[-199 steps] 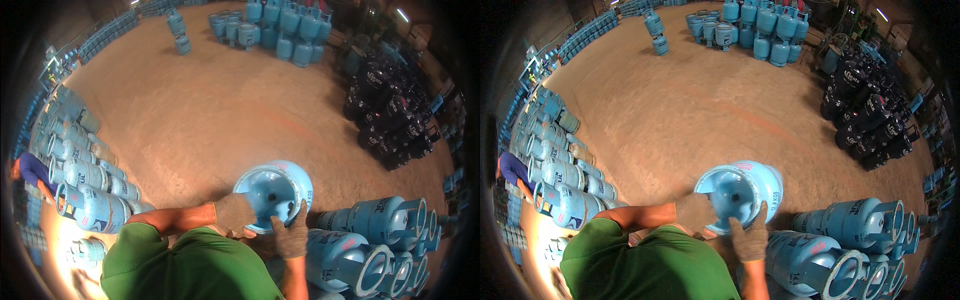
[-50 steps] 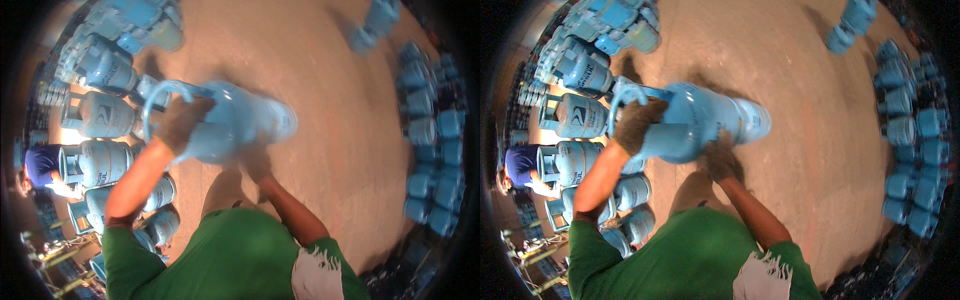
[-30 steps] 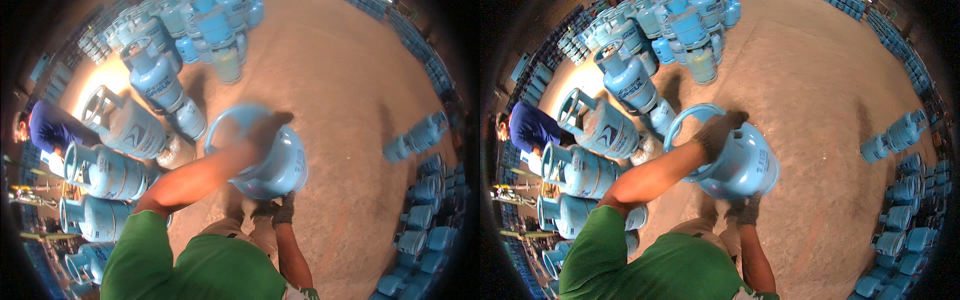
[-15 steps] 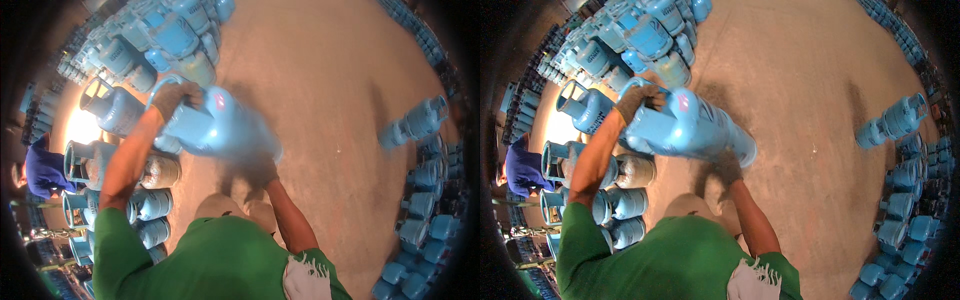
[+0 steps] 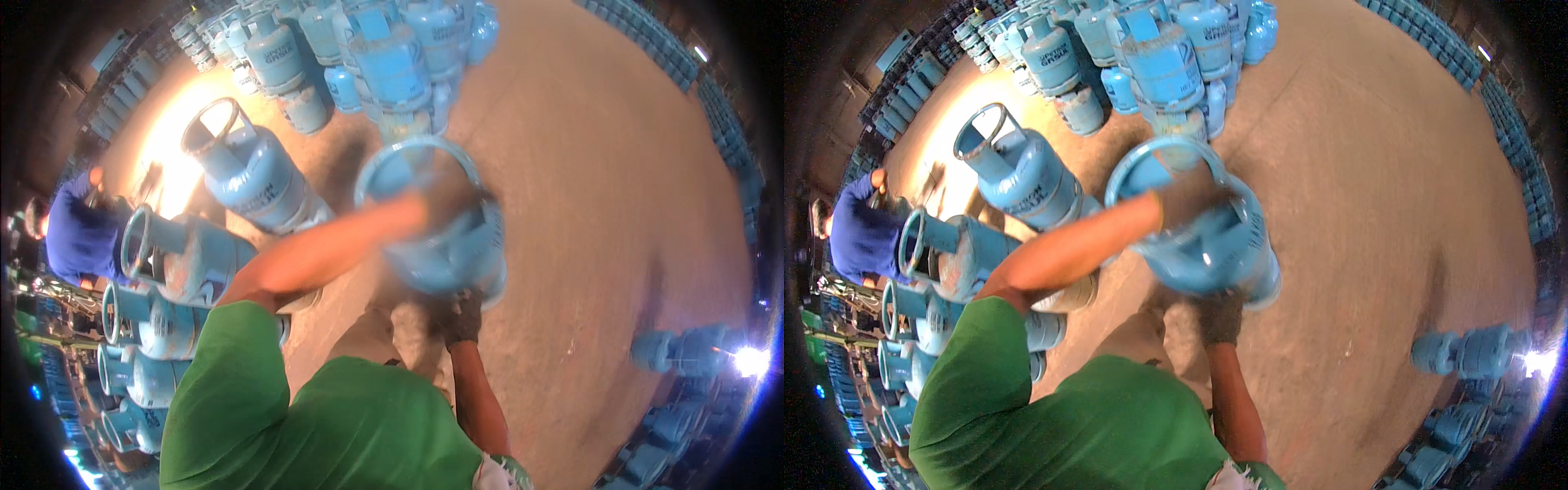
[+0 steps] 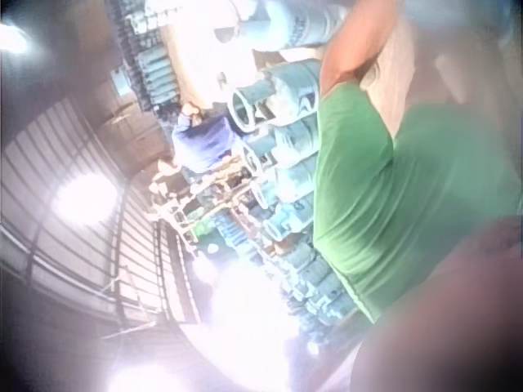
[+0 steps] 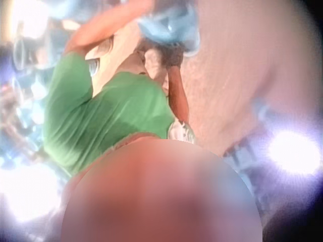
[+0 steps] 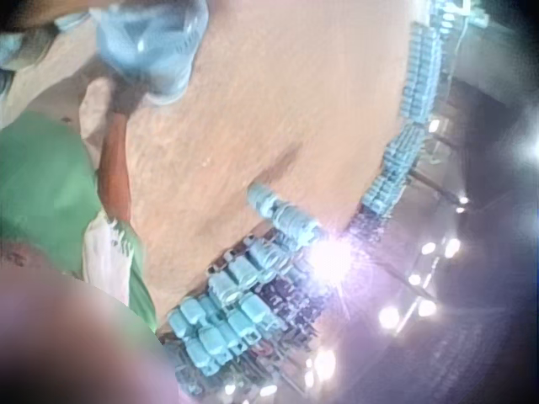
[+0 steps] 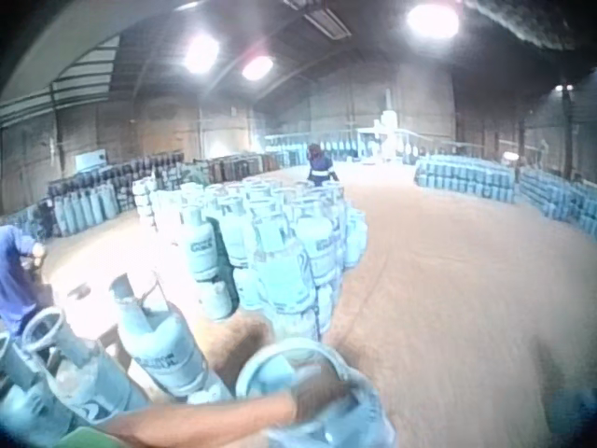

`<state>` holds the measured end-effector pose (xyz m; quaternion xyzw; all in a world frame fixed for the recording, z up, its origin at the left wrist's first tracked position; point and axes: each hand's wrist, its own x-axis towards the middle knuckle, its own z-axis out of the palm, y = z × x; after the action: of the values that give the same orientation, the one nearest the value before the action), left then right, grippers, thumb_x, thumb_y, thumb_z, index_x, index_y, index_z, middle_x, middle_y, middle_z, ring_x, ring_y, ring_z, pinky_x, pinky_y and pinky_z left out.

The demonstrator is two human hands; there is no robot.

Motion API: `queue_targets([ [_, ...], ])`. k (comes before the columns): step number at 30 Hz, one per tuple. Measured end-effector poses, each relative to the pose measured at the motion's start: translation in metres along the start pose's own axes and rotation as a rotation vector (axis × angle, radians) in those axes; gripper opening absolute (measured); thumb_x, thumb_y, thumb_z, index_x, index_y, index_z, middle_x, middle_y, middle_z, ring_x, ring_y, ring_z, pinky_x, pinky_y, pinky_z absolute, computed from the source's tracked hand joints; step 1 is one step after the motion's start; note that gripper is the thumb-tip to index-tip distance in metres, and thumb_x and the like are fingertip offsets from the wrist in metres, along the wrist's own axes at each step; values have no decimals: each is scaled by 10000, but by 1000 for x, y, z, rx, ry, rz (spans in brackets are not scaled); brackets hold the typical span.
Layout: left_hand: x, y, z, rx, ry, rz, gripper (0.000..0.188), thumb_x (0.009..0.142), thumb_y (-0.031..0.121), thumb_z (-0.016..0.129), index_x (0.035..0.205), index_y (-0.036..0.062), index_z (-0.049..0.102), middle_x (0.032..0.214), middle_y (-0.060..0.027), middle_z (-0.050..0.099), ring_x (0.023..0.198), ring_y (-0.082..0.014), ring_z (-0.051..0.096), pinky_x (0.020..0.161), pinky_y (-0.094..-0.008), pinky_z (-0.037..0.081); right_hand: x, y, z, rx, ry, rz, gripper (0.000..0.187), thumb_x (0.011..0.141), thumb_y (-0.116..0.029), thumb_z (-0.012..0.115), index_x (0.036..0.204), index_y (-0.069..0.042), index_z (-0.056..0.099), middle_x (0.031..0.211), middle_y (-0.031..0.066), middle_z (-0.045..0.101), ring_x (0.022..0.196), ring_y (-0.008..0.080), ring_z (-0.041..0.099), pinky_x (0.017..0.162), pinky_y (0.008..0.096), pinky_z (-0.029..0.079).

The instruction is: The person repeatedly picks up light-blue gas cylinders from a stack, carries them across the warehouse floor, and places them into a new stack. The worker handles one cylinder at a time, walking between stacks and repeating the cycle.

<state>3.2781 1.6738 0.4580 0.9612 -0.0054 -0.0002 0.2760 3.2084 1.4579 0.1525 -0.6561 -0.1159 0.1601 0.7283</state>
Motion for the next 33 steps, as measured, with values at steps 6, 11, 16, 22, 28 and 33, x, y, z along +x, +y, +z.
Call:
queue_targets([
  [6, -40, -121, -61, 240, -377, 471, 525, 947, 588, 749, 1065, 77, 769, 1110, -182, 778, 1071, -370, 755, 873, -521, 592, 123, -70, 18, 354, 522, 427, 759, 1174, -624, 315, 1673, -69, 453, 1680, 138, 509, 1539, 316, 475, 1225, 500, 453],
  [11, 14, -170, -92, 220, -223, 523, 572, 909, 665, 738, 889, 94, 761, 861, -164, 743, 843, -394, 748, 731, -526, 591, 203, -60, 19, 571, 354, 269, 710, 1164, -614, 383, 1623, -94, 535, 1572, 110, 613, 1426, 298, 583, 1175, 471, 497],
  [16, 107, -166, -95, 238, -70, 237, 589, 930, 663, 739, 966, 76, 755, 858, -190, 752, 866, -419, 755, 760, -569, 578, 236, -27, 67, 437, 665, 413, 660, 1111, -675, 499, 1507, -154, 586, 1361, 65, 674, 1116, 210, 674, 964, 388, 586],
  [22, 211, -167, -98, 89, -12, 157, 658, 902, 684, 770, 981, 32, 736, 882, -238, 744, 908, -459, 746, 789, -570, 567, 314, -50, 103, 856, 725, 483, 752, 1097, -705, 478, 1603, -150, 507, 1462, 94, 619, 1233, 296, 655, 1025, 481, 590],
  [28, 296, -218, -142, 149, -251, 256, 754, 988, 744, 642, 1083, 9, 781, 867, -209, 762, 878, -423, 766, 794, -500, 576, 470, -72, 30, 486, 717, 431, 734, 1112, -633, 493, 1591, -78, 515, 1437, 133, 643, 1316, 312, 631, 1096, 464, 538],
  [33, 390, -190, -137, 65, -125, -240, 779, 1025, 731, 595, 1269, 11, 763, 1025, -261, 791, 1031, -461, 759, 912, -546, 549, 552, -64, -34, 462, 425, 258, 785, 1091, -534, 608, 1612, 38, 475, 1533, 224, 594, 1415, 347, 567, 1209, 442, 426],
])
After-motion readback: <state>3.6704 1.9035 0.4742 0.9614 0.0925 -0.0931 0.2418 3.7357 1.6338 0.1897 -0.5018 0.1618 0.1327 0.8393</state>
